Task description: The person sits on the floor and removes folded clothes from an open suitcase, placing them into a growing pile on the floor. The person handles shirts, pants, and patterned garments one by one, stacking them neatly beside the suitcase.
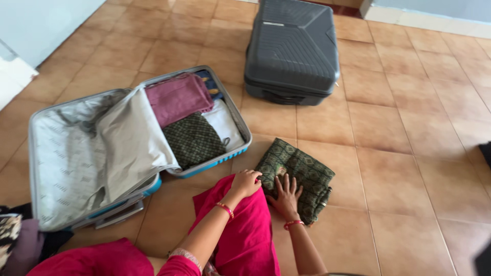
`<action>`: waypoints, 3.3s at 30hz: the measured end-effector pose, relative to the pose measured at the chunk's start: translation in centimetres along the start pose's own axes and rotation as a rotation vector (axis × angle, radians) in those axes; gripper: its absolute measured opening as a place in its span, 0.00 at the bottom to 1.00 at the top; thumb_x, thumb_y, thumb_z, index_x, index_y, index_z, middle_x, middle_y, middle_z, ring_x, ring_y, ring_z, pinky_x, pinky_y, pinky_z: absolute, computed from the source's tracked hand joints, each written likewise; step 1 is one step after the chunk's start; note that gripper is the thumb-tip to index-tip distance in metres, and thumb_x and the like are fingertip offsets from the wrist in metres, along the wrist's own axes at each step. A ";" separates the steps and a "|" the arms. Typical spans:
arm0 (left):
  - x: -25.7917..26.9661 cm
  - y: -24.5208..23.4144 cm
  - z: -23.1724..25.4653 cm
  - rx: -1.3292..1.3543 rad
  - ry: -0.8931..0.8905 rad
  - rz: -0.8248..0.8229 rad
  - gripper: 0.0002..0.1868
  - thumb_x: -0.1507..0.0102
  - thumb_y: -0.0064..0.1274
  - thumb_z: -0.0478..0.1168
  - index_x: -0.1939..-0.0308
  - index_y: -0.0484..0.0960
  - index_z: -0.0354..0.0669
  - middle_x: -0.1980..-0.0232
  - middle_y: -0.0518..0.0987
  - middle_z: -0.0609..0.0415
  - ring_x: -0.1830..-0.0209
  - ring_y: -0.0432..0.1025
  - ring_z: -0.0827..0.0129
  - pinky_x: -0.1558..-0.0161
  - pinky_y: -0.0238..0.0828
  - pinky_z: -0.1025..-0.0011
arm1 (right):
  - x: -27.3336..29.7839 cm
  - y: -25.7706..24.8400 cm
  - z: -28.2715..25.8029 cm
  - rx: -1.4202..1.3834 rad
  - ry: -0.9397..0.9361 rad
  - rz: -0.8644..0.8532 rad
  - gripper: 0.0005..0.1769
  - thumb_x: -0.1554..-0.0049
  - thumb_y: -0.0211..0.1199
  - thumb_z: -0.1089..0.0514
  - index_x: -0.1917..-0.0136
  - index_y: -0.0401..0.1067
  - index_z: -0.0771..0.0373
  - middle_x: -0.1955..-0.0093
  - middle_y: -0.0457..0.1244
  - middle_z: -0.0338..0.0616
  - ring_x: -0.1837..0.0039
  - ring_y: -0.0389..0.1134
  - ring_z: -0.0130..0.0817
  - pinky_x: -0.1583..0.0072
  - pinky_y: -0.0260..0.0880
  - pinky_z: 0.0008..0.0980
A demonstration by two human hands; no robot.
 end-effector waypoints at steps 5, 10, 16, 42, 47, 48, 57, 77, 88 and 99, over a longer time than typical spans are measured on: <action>4.5 -2.5 -1.4 0.141 0.095 0.228 0.22 0.36 0.53 0.52 0.41 0.80 0.49 0.37 0.79 0.49 0.38 0.72 0.54 0.39 0.66 0.56 | -2.7 -1.3 0.6 -0.117 0.122 -0.205 0.46 0.54 0.71 0.31 0.26 0.60 0.41 0.19 0.45 0.44 0.19 0.41 0.55 0.27 0.45 0.69; 10.5 -5.0 -4.2 0.102 -0.006 0.267 0.28 0.34 0.50 0.55 0.32 0.73 0.50 0.31 0.72 0.49 0.32 0.66 0.51 0.34 0.59 0.51 | -7.2 -2.6 -3.5 -0.525 -0.031 0.215 0.24 0.47 0.68 0.48 0.38 0.74 0.55 0.33 0.64 0.50 0.31 0.62 0.57 0.32 0.64 0.50; 15.2 -10.5 -9.5 -0.272 -0.118 0.452 0.30 0.38 0.54 0.53 0.34 0.73 0.49 0.29 0.68 0.47 0.23 0.51 0.47 0.30 0.46 0.39 | -14.2 -0.5 -16.7 -0.687 -0.243 0.203 0.35 0.45 0.66 0.41 0.32 0.68 0.63 0.36 0.65 0.56 0.33 0.65 0.55 0.33 0.61 0.54; 19.7 -18.2 -23.6 -0.503 -0.360 0.868 0.21 0.39 0.54 0.57 0.59 0.87 0.42 0.55 0.85 0.52 0.53 0.78 0.59 0.48 0.69 0.61 | -24.5 2.7 -28.0 -1.793 0.329 -1.034 0.21 0.45 0.66 0.56 0.40 0.74 0.69 0.47 0.73 0.52 0.46 0.74 0.46 0.41 0.76 0.46; 19.7 -18.3 -23.3 -0.496 -0.364 0.863 0.20 0.40 0.55 0.56 0.63 0.87 0.44 0.60 0.85 0.53 0.58 0.77 0.60 0.51 0.69 0.62 | -24.4 3.3 -27.1 -1.916 0.309 -0.920 0.17 0.44 0.64 0.62 0.42 0.73 0.71 0.48 0.71 0.53 0.48 0.74 0.47 0.44 0.78 0.45; 19.7 -18.5 -23.2 -0.486 -0.364 0.865 0.19 0.40 0.55 0.56 0.64 0.87 0.44 0.61 0.85 0.54 0.59 0.77 0.60 0.51 0.69 0.62 | -24.5 2.8 -26.7 -1.969 0.268 -0.896 0.16 0.43 0.64 0.63 0.42 0.73 0.72 0.48 0.71 0.53 0.49 0.74 0.46 0.45 0.78 0.44; 20.1 -18.8 -22.4 -0.509 -0.365 0.890 0.20 0.39 0.55 0.56 0.65 0.87 0.44 0.63 0.85 0.51 0.59 0.77 0.58 0.52 0.69 0.62 | -19.5 -5.0 -17.1 -2.318 0.276 -0.384 0.17 0.42 0.62 0.62 0.41 0.72 0.71 0.46 0.71 0.54 0.48 0.75 0.46 0.45 0.78 0.44; 21.3 -15.7 -23.5 -0.495 -0.518 0.745 0.25 0.30 0.43 0.59 0.58 0.88 0.47 0.56 0.87 0.51 0.53 0.81 0.61 0.33 0.66 0.58 | -1.6 -10.0 4.8 -2.118 0.560 0.231 0.25 0.42 0.65 0.59 0.34 0.69 0.72 0.38 0.67 0.53 0.41 0.71 0.49 0.37 0.73 0.48; 20.7 -15.7 -24.3 -0.480 -0.632 0.567 0.31 0.30 0.37 0.64 0.57 0.88 0.47 0.59 0.87 0.50 0.53 0.81 0.59 0.32 0.63 0.55 | 1.4 -7.8 5.2 -0.990 0.974 0.569 0.29 0.49 0.70 0.59 0.35 0.71 0.67 0.38 0.67 0.54 0.37 0.66 0.53 0.36 0.66 0.51; 21.0 -16.4 -23.4 -0.493 -0.593 0.604 0.32 0.34 0.39 0.66 0.58 0.87 0.45 0.60 0.86 0.47 0.55 0.80 0.58 0.35 0.63 0.52 | -7.7 -4.6 -13.4 -0.564 -0.310 0.559 0.12 0.48 0.64 0.62 0.49 0.78 0.61 0.45 0.70 0.50 0.40 0.69 0.49 0.36 0.67 0.46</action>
Point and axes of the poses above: each hand's wrist, its own x-axis away from the middle knuckle, its own y-axis out of the palm, z = x × y, the point moved 2 cm from there along -x, towards the middle knuckle
